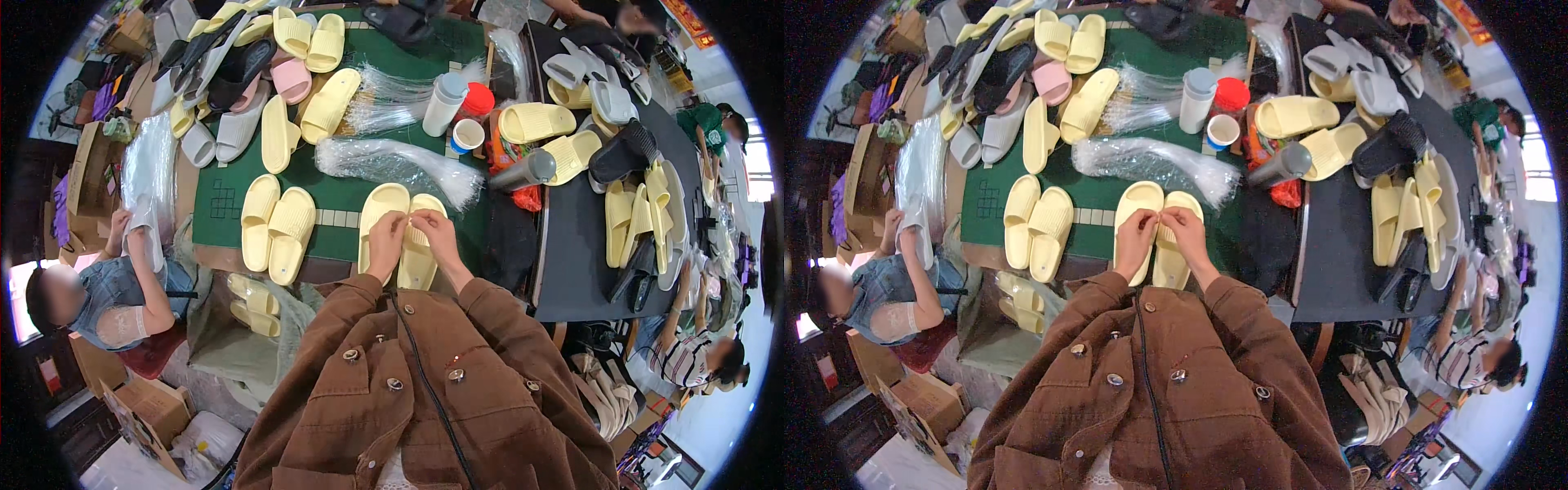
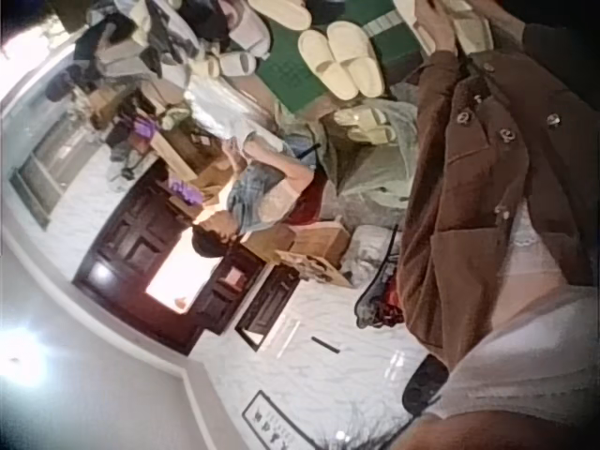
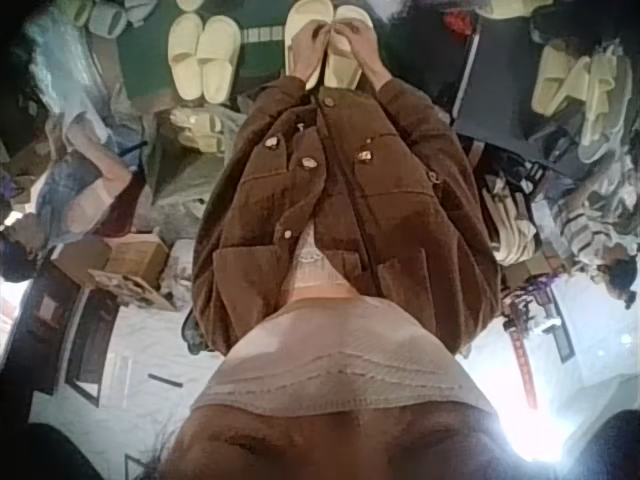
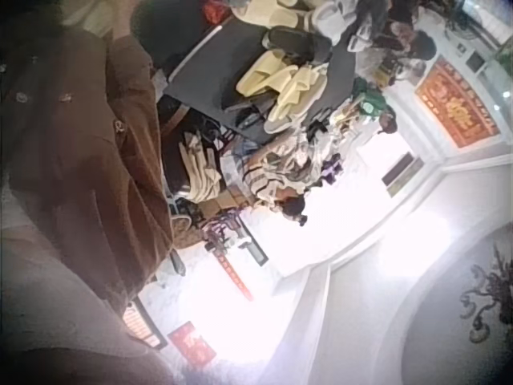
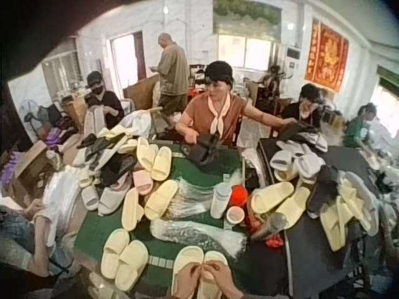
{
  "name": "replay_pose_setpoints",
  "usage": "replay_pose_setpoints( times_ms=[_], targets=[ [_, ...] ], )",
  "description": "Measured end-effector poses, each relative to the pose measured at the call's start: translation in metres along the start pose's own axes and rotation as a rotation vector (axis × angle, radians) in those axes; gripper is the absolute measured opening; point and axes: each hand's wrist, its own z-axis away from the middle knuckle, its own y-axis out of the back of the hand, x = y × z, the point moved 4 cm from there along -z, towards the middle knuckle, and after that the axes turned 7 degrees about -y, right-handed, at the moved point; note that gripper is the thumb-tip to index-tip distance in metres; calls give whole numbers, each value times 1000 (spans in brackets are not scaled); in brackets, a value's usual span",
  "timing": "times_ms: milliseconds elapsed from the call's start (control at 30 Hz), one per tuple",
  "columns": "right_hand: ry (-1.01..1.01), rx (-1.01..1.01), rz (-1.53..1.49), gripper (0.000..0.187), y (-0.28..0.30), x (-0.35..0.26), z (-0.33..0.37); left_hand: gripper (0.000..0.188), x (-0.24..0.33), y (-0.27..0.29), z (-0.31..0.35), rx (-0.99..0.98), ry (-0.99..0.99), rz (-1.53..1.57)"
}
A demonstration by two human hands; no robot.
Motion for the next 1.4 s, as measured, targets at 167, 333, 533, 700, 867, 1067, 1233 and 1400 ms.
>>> replay_pose_setpoints(
  times_ms=[167, 333, 533, 700, 867, 1067, 1233, 1400],
  targets=[
    [-32, 15, 6, 19, 1, -1, 0, 11, 0, 0, 2, 0, 4, -17],
    [-29, -11, 11, 19, -2, -1, 1, 11, -1, -2, 1, 17, 1, -7],
    [-37, -6, 53, 15, -2, 0, -1, 11, -3, -2, -1, 3, -36, -17],
    [-15, 12, 52, 14, 2, 5, -4, 12, -6, -4, 0, -61, -36, 6],
    [-5, 27, 155, 15, 2, -1, 0, 12, -2, -2, 0, -114, 16, 31],
    [48, 48, 225, 14, 2, 7, -1, 11, -5, -5, 2, -180, 50, -25],
    [17, 11, 246, 12, -3, -1, 4, 13, -2, -6, 8, -107, 53, -91],
    [-22, -42, 278, 15, 2, 3, -3, 13, 1, -7, 11, -53, -80, -196]
  ],
)
